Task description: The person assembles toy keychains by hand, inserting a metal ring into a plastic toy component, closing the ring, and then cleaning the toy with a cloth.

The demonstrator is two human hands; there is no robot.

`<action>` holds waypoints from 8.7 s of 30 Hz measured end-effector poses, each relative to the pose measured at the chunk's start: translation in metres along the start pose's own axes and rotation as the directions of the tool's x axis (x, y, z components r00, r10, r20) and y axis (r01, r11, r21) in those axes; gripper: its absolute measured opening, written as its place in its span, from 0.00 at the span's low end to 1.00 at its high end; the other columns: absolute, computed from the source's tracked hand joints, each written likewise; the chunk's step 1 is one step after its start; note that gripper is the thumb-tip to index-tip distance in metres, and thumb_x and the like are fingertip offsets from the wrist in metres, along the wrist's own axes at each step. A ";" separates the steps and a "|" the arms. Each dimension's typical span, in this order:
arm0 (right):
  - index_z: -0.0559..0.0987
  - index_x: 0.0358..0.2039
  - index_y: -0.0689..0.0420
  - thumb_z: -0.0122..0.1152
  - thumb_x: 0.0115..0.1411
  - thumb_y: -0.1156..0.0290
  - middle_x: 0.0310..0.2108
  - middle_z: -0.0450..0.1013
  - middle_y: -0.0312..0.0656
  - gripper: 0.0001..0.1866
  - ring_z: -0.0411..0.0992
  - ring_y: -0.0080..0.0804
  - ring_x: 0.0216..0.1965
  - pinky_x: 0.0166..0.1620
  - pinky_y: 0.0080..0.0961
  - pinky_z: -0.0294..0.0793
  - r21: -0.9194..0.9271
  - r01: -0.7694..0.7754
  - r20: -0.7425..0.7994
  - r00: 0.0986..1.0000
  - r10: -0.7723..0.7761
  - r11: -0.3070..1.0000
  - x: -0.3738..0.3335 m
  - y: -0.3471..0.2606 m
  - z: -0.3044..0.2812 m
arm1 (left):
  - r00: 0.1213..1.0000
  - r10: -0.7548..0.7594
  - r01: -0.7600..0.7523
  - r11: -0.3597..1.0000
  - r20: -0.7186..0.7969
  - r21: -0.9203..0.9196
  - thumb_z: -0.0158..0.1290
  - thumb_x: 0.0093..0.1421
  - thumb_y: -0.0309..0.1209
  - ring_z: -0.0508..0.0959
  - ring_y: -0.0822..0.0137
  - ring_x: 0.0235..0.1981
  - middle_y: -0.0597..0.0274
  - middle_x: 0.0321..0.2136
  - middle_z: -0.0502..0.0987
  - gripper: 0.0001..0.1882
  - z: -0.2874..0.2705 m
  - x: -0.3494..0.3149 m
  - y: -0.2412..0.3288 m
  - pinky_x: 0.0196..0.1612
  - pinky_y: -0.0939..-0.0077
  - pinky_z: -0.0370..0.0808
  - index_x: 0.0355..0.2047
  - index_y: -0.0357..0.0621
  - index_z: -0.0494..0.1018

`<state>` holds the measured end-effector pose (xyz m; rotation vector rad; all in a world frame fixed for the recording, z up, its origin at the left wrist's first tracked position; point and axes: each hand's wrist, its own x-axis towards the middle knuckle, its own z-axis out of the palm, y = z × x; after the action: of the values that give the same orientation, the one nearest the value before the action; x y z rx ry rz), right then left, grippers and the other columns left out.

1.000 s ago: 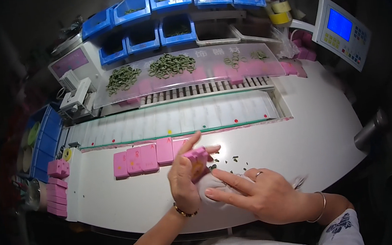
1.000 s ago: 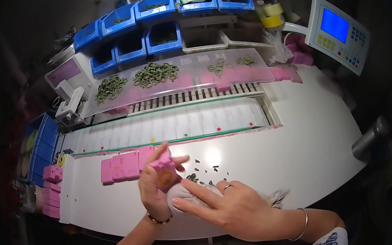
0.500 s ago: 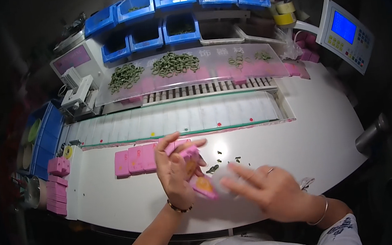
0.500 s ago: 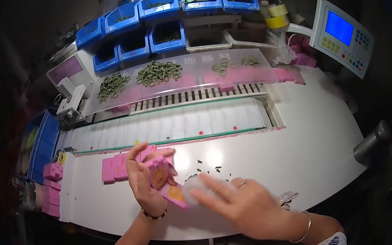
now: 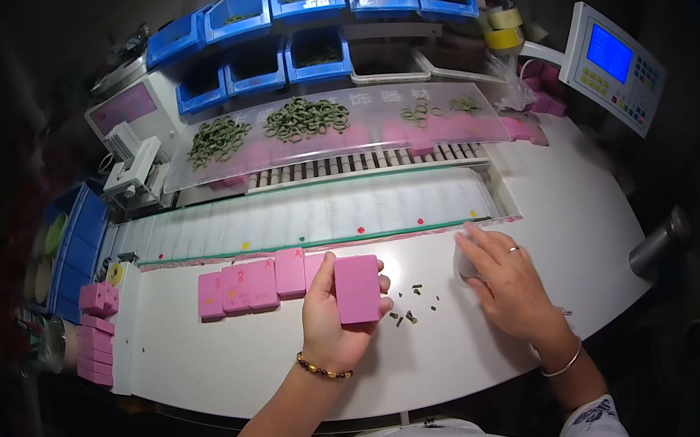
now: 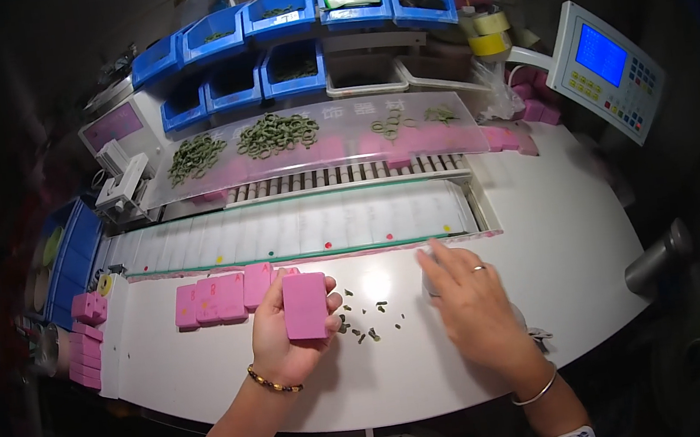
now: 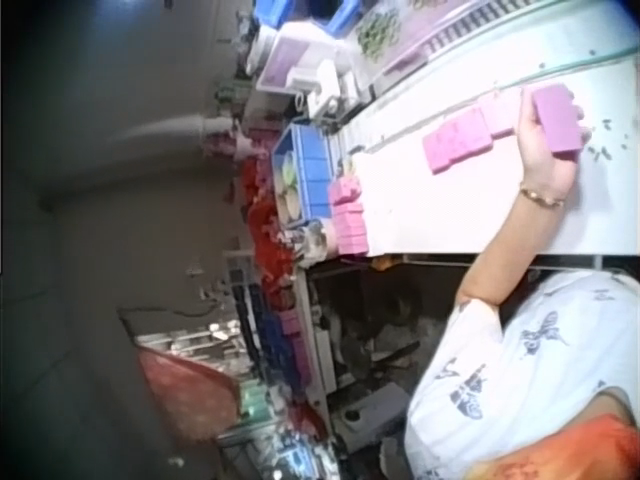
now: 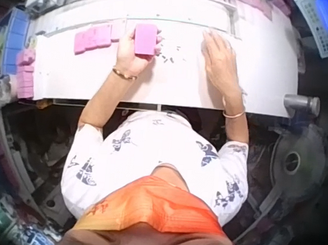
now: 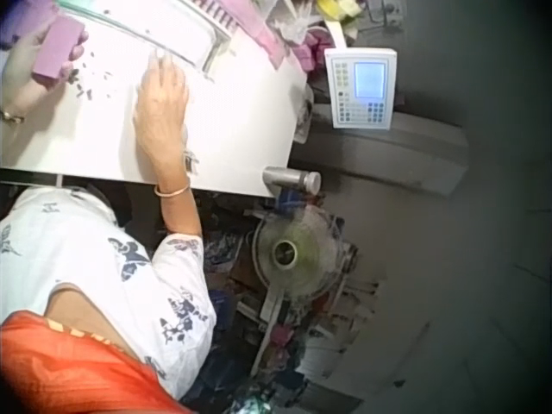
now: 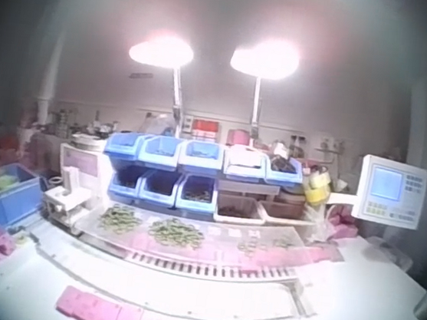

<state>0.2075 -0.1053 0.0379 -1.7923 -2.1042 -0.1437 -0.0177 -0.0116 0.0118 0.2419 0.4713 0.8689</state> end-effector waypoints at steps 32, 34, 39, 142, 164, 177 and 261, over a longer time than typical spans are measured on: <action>0.81 0.27 0.58 0.65 0.39 0.76 0.32 0.74 0.36 0.10 0.72 0.29 0.31 0.29 0.22 0.74 0.034 0.516 -0.585 0.705 -0.401 0.856 0.005 -0.049 0.015 | 0.788 0.356 -0.611 0.548 0.503 0.571 0.56 0.62 0.27 0.78 0.65 0.46 0.51 0.41 0.78 0.09 0.011 -0.030 -0.018 0.51 0.72 0.75 0.39 0.34 0.71; 0.81 0.26 0.58 0.66 0.39 0.77 0.32 0.74 0.37 0.09 0.72 0.30 0.32 0.29 0.22 0.74 0.044 0.494 -0.578 0.721 -0.382 0.868 0.005 -0.050 0.014 | 0.778 0.354 -0.626 0.516 0.520 0.585 0.55 0.62 0.27 0.77 0.64 0.47 0.51 0.42 0.78 0.09 0.011 -0.029 -0.020 0.51 0.72 0.75 0.39 0.34 0.71; 0.76 0.28 0.59 0.69 0.40 0.83 0.37 0.68 0.42 0.13 0.73 0.38 0.36 0.34 0.27 0.76 0.301 0.419 -0.529 0.821 -0.215 0.857 0.012 -0.053 0.011 | 0.759 0.362 -0.652 0.437 0.542 0.620 0.55 0.62 0.27 0.76 0.64 0.49 0.50 0.43 0.76 0.11 0.007 -0.032 -0.023 0.52 0.71 0.74 0.42 0.33 0.70; 0.81 0.38 0.54 0.68 0.51 0.73 0.36 0.73 0.38 0.12 0.72 0.34 0.32 0.36 0.27 0.75 0.601 0.349 -0.368 0.919 -0.138 0.719 0.047 -0.070 0.047 | 0.950 0.237 -0.270 0.951 0.204 0.150 0.53 0.57 0.31 0.69 0.71 0.23 0.63 0.22 0.68 0.09 0.000 0.030 0.012 0.28 0.77 0.69 0.23 0.46 0.65; 0.77 0.30 0.55 0.66 0.48 0.79 0.34 0.78 0.36 0.09 0.74 0.35 0.39 0.41 0.30 0.71 0.291 0.481 -0.515 0.807 -0.287 0.827 0.047 -0.068 0.043 | 0.968 0.244 -0.250 0.939 0.056 0.237 0.38 0.66 0.40 0.71 0.67 0.18 0.57 0.17 0.68 0.13 0.002 0.034 0.004 0.21 0.76 0.70 0.28 0.48 0.63; 0.81 0.33 0.52 0.67 0.45 0.77 0.33 0.76 0.30 0.12 0.70 0.29 0.36 0.39 0.27 0.67 -0.021 0.386 -0.650 0.696 -0.305 0.922 0.043 -0.036 0.026 | 0.966 -0.055 -0.090 0.843 0.252 0.530 0.49 0.67 0.35 0.74 0.75 0.21 0.64 0.28 0.75 0.11 0.005 0.016 0.011 0.25 0.79 0.74 0.36 0.38 0.72; 0.77 0.41 0.57 0.66 0.45 0.78 0.40 0.74 0.43 0.19 0.71 0.43 0.40 0.43 0.34 0.73 0.337 0.240 -0.445 0.893 -0.071 0.911 0.039 -0.035 0.044 | 0.993 -0.077 0.018 0.839 0.085 0.544 0.53 0.63 0.45 0.76 0.72 0.31 0.63 0.30 0.77 0.19 0.037 0.072 -0.008 0.36 0.80 0.73 0.41 0.40 0.75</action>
<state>0.1600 -0.0617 0.0165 -1.2271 -1.8064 -0.1374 0.0462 0.0389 0.0192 0.7947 0.6196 0.6521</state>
